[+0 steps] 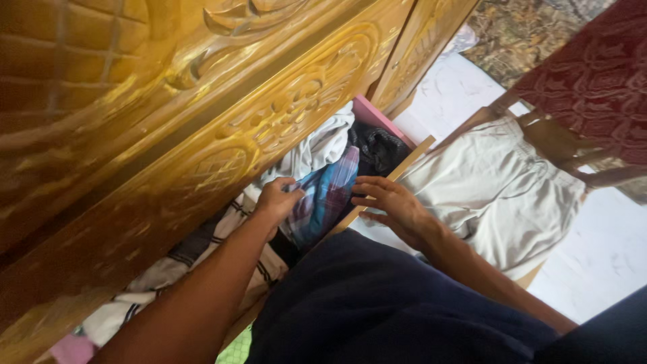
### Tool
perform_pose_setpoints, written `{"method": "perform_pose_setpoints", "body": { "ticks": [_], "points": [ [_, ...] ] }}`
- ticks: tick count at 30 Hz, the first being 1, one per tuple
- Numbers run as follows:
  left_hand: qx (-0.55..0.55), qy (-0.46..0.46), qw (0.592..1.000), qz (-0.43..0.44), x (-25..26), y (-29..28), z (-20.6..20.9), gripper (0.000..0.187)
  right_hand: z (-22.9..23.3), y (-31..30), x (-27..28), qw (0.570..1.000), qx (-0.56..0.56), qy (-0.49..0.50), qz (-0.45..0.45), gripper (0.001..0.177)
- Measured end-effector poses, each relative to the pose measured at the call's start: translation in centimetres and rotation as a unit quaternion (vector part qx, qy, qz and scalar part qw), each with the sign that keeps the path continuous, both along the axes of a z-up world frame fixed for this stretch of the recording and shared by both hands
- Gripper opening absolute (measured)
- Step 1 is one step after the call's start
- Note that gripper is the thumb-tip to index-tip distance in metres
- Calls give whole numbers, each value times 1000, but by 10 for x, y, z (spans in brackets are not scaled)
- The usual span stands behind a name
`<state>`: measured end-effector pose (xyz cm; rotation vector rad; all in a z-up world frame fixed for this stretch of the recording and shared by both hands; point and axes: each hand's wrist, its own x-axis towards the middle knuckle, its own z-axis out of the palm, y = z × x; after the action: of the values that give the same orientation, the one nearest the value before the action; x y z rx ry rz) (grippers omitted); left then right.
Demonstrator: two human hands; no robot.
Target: The person takes various clothing items from an open drawer, folds them by hand, and places them on a nearby chair. The items include shorts, shirts, and pants of different colors.
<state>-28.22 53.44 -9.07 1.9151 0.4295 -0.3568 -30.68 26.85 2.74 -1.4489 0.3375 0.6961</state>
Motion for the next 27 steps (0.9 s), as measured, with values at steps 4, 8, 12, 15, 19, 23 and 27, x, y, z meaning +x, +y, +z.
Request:
{"method": "perform_pose_setpoints", "body": {
  "ticks": [4, 8, 12, 15, 19, 23, 27],
  "points": [
    [-7, -10, 1000, -22, 13, 5, -25, 54, -10, -1, 2, 1000, -23, -4, 3, 45],
    [20, 1, 999, -48, 20, 11, -33, 62, -19, -2, 8, 999, -45, 6, 5, 44],
    [28, 77, 994, -67, 29, 7, -30, 72, -27, -4, 12, 999, -42, 10, -3, 44],
    [96, 51, 991, -76, 36, 2, -33, 64, -27, -2, 14, 997, -72, 12, 21, 43],
    [128, -9, 982, -141, 50, 1, -54, 46, -26, 4, 17, 995, -88, 16, 38, 43],
    [118, -68, 981, -138, 59, -1, -70, 53, -28, 10, 19, 995, -82, 15, 47, 43],
    [162, -101, 974, -126, 56, -1, -59, 45, -28, 13, 18, 983, -156, -19, 95, 42]
  ]
}}
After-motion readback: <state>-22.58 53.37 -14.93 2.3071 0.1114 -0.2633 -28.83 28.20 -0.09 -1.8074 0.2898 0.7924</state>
